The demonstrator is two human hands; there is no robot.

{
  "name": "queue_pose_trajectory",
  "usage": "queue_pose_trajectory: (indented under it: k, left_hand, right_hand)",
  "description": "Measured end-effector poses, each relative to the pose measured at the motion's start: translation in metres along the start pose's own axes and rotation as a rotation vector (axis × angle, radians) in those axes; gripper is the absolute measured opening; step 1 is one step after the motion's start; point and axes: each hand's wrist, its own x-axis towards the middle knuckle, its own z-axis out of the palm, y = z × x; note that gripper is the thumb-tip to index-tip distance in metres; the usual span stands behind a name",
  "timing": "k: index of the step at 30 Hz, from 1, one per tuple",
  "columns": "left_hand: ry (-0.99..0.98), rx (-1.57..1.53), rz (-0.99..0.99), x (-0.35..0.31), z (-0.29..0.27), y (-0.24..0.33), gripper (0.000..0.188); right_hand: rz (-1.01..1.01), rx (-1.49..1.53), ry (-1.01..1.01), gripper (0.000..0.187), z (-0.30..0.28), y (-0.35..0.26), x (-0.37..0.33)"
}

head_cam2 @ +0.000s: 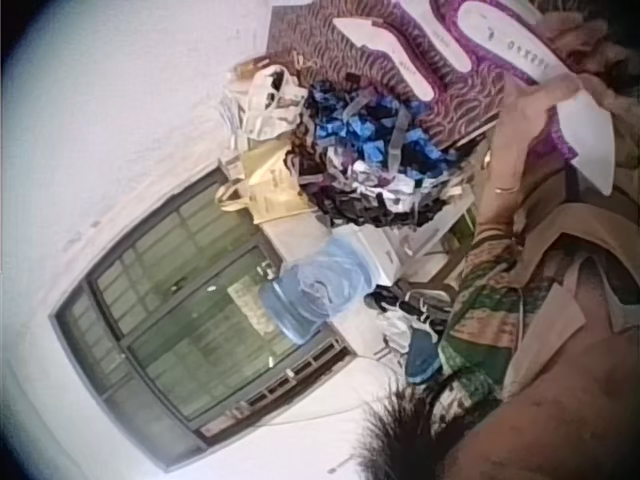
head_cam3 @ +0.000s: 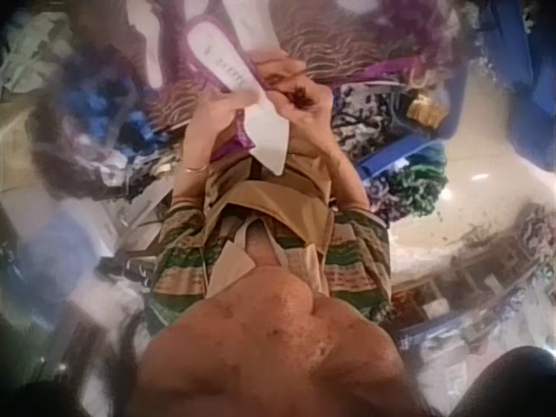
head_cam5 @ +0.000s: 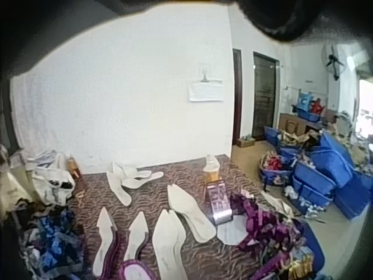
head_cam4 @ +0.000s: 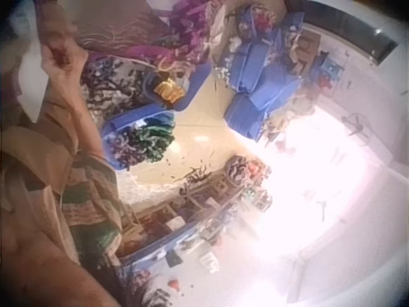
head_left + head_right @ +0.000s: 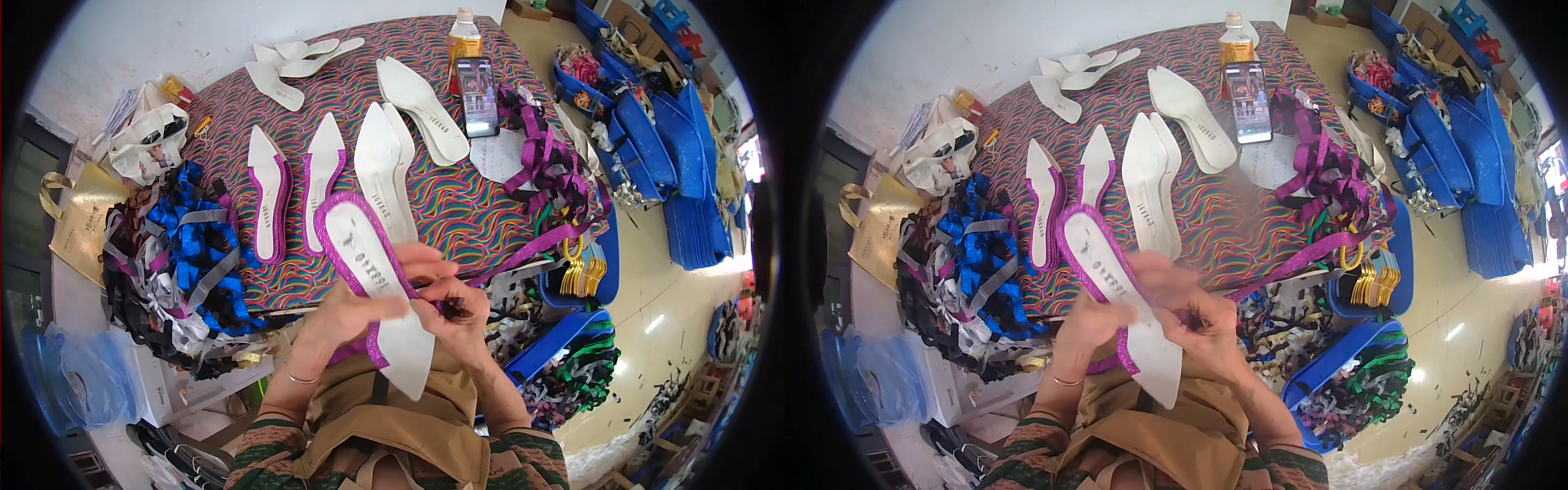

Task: The person wraps purple and black ribbons around the edges of white slipper soles. They pick up a sole, wrap the ribbon around the perimeter, and place the finished item on the table. The process is repeated for multiple soles.

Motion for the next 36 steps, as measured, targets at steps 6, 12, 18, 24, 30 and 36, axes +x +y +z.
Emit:
queue_pose_trajectory:
  k: [6, 12, 18, 24, 30, 36]
  left_hand:
    - [0.119, 0.082, -0.005, -0.008, -0.005, -0.001, 0.023]
    - [0.161, 0.006, 0.133, 0.005, -0.010, 0.006, 0.020]
    - [0.206, 0.159, 0.266, 0.010, -0.023, 0.000, 0.021]
    - [0.378, 0.014, 0.293, 0.020, -0.042, 0.021, 0.021]
    - [0.573, -0.258, 0.396, -0.003, -0.103, 0.046, 0.013]
    - [0.639, -0.309, 0.279, -0.011, -0.105, 0.009, 0.016]
  right_hand:
    - [0.018, -0.023, -0.107, 0.022, -0.003, -0.016, 0.015]
    - [-0.153, -0.427, -0.218, 0.041, -0.021, -0.028, 0.008]
    - [-0.250, -0.613, -0.289, 0.043, -0.025, -0.017, -0.007]
    - [0.163, -0.575, -0.549, 0.021, -0.090, -0.057, -0.004]
    - [0.464, -0.493, -0.161, 0.012, -0.203, -0.122, 0.006]
    - [-0.123, -0.972, 0.444, 0.022, -0.265, -0.148, 0.085]
